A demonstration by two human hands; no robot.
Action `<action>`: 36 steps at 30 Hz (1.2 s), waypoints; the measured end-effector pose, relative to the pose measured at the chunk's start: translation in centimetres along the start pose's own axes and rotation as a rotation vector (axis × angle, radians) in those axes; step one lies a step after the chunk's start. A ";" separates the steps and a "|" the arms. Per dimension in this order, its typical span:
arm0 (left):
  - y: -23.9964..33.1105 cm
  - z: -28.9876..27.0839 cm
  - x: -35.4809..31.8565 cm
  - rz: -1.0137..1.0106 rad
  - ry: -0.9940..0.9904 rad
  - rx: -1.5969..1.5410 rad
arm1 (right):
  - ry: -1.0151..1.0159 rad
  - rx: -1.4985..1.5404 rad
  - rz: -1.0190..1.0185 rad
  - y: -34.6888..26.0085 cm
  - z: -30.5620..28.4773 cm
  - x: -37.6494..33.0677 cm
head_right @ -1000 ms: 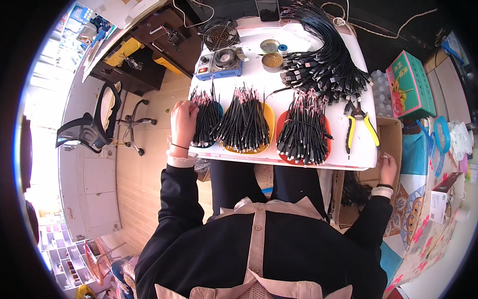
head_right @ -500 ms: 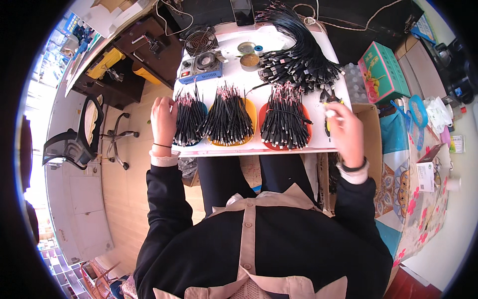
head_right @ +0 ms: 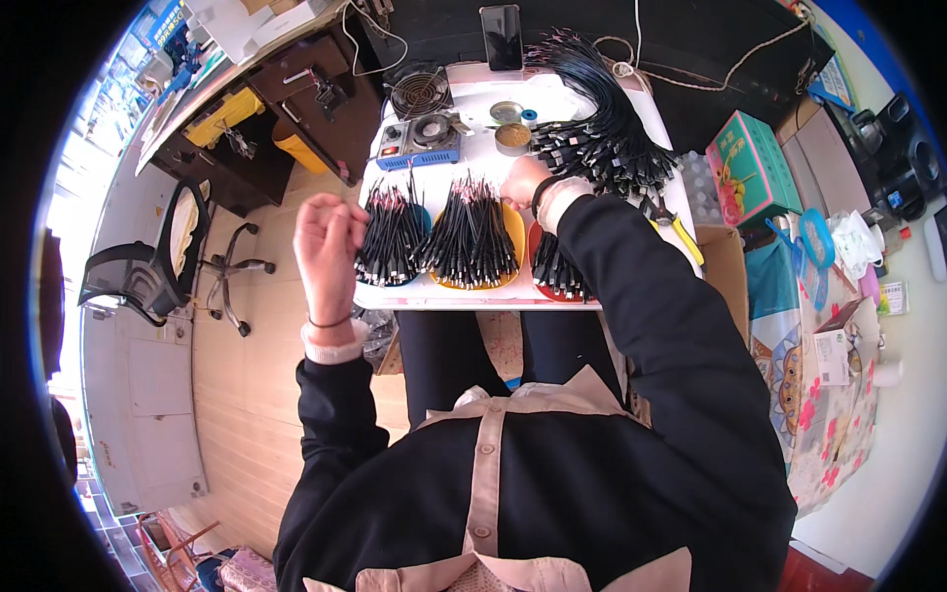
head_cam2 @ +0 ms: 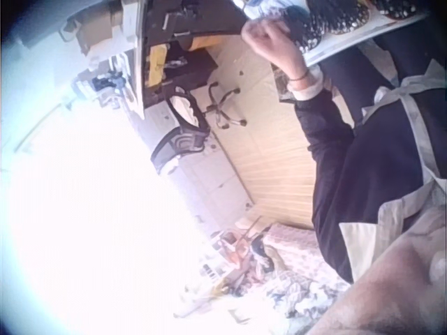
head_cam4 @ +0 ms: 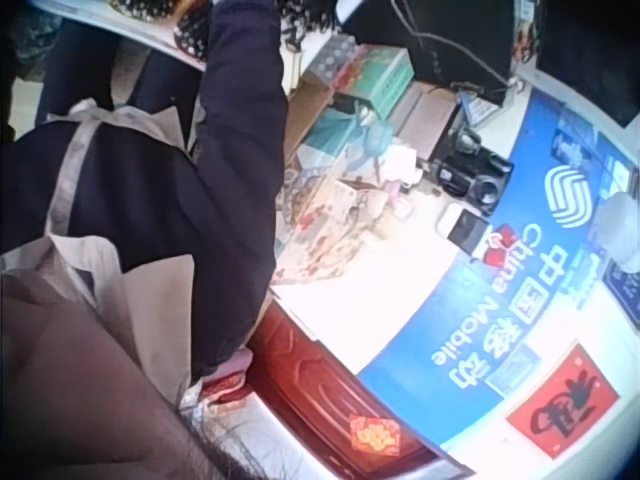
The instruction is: The person repeatedly picks black wire-like components from a tray, manipulates the ends with both hands, and places them back into the tray. The process is continuous and repetitive throughout the clip.
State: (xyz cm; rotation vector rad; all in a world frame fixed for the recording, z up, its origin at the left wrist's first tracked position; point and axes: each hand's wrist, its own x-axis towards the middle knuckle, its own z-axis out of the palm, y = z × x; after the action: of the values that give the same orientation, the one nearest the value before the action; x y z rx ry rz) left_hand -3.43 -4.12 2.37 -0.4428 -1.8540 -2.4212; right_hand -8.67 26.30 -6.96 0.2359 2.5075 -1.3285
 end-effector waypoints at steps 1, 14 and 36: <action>0.1 0.6 -1.2 -0.096 -0.064 -0.137 | 0.012 0.032 0.005 0.1 0.1 -0.1; 1.2 7.1 -6.8 -0.334 -0.182 -0.419 | 0.217 0.288 -0.490 -8.8 0.0 -19.1; 2.1 10.6 -11.2 -0.412 -0.356 -0.410 | 0.188 0.742 -0.565 -6.9 1.1 -25.4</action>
State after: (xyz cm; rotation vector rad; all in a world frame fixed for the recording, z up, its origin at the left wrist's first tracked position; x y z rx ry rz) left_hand 9.74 3.96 3.91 -0.5981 -1.6897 -3.2094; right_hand 13.57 21.31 6.22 -0.2348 2.1714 -2.5385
